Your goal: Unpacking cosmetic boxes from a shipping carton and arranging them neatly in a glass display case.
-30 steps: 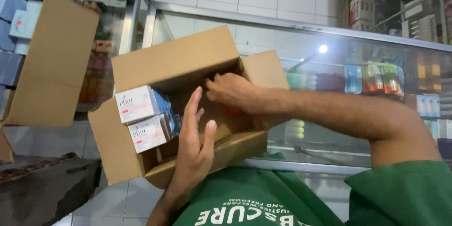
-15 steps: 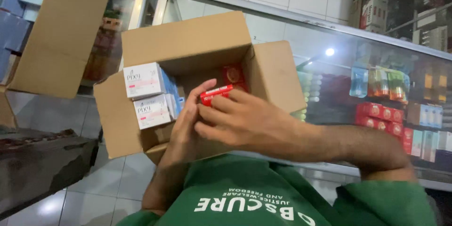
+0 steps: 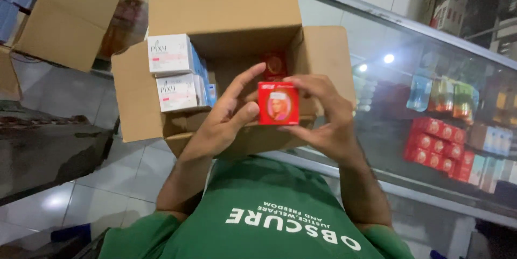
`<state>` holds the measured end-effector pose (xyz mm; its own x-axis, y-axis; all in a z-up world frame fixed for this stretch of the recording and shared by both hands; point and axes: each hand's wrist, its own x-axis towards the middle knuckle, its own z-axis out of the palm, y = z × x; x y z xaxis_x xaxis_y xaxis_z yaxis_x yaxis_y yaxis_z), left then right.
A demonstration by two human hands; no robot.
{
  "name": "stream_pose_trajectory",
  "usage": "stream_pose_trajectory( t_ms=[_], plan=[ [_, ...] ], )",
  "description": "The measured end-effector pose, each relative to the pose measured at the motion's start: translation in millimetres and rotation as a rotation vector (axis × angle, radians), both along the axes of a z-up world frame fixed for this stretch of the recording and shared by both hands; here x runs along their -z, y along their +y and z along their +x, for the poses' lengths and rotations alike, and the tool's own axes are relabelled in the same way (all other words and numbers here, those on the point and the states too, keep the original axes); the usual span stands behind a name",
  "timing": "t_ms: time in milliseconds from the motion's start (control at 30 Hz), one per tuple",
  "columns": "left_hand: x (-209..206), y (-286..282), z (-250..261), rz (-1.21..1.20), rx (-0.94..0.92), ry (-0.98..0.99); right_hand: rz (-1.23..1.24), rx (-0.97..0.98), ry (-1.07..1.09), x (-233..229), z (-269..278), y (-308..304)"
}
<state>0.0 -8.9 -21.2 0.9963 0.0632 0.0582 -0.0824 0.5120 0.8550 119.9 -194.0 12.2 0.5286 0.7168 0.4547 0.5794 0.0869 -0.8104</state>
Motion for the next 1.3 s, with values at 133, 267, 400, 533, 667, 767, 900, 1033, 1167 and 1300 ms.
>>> stream_pose_trajectory(
  t_ms=[133,267,400,533,667,767,900,1033,1167,1300],
  plan=[
    [2,-12,-7,0.113,0.007,-0.138,0.045,0.068,-0.048,-2,-5,-19],
    [-7,-30,-16,0.132,-0.026,-0.141,0.057,0.098,-0.051,-9,-14,-33],
    [-4,-44,-19,0.142,-0.022,-0.123,0.079,0.151,-0.013,-15,-27,-49],
    [12,-58,-11,0.051,0.185,-0.078,0.040,0.254,0.036,-15,-40,-85],
    [24,-101,-15,0.143,0.304,-0.030,0.000,0.314,0.068,-6,-64,-147],
    [16,-149,-9,0.219,0.418,-0.038,-0.024,0.379,0.078,1,-82,-203],
    [28,-229,-12,0.287,0.545,0.072,-0.064,0.444,0.149,27,-111,-294],
    [45,-335,-20,0.425,0.587,0.138,-0.126,0.482,0.112,61,-146,-394],
    [70,-443,-29,0.395,0.736,0.337,-0.224,0.613,0.210,105,-175,-502],
    [194,-537,-47,0.191,0.751,0.516,-0.274,0.730,0.359,180,-203,-586]
  ],
)
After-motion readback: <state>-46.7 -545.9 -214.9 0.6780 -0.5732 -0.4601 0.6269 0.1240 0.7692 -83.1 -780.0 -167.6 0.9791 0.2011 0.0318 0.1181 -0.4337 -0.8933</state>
